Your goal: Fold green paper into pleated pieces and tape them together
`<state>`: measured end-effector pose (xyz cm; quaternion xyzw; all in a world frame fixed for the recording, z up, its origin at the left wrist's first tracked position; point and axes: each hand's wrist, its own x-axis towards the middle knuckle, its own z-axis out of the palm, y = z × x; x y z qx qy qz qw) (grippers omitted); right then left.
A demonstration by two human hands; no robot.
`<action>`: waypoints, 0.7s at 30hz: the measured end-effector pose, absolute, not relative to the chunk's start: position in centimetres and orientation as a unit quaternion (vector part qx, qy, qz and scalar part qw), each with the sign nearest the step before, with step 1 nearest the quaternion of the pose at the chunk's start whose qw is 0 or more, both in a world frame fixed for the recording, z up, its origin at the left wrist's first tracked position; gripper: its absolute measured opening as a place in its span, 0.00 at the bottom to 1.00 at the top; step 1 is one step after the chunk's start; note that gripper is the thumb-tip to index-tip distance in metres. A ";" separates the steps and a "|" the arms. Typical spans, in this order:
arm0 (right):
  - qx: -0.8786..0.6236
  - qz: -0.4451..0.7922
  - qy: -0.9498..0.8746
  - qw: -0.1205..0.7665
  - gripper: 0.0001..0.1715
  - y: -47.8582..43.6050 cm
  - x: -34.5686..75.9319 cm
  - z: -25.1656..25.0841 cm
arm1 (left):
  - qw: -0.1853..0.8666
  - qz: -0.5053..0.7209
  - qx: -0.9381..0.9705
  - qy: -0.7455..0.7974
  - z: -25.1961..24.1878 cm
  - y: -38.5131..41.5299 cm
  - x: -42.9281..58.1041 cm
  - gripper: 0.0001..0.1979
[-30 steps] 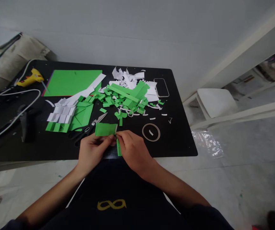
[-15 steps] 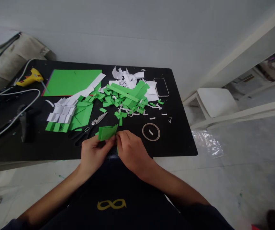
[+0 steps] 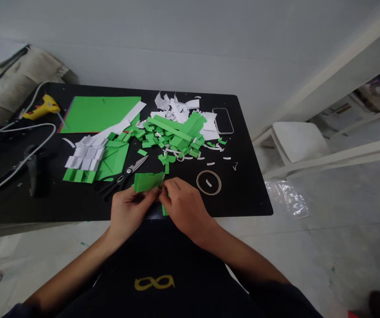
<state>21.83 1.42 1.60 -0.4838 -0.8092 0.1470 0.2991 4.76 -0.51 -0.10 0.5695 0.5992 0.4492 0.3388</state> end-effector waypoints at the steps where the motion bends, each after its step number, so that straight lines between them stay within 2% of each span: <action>1: -0.483 0.146 -0.808 0.303 0.10 1.5 21.9 1.6 | 0.345 0.452 0.565 0.598 -0.1 -0.5 4.7 0.14; 11: -0.459 0.182 -0.808 0.321 0.11 1.2 21.9 1.8 | 0.375 0.459 0.553 0.586 -0.3 -0.4 4.8 0.13; 21: -0.457 0.138 -0.828 0.294 0.12 1.5 21.8 1.8 | 0.353 0.451 0.566 0.593 -0.2 -0.4 4.9 0.14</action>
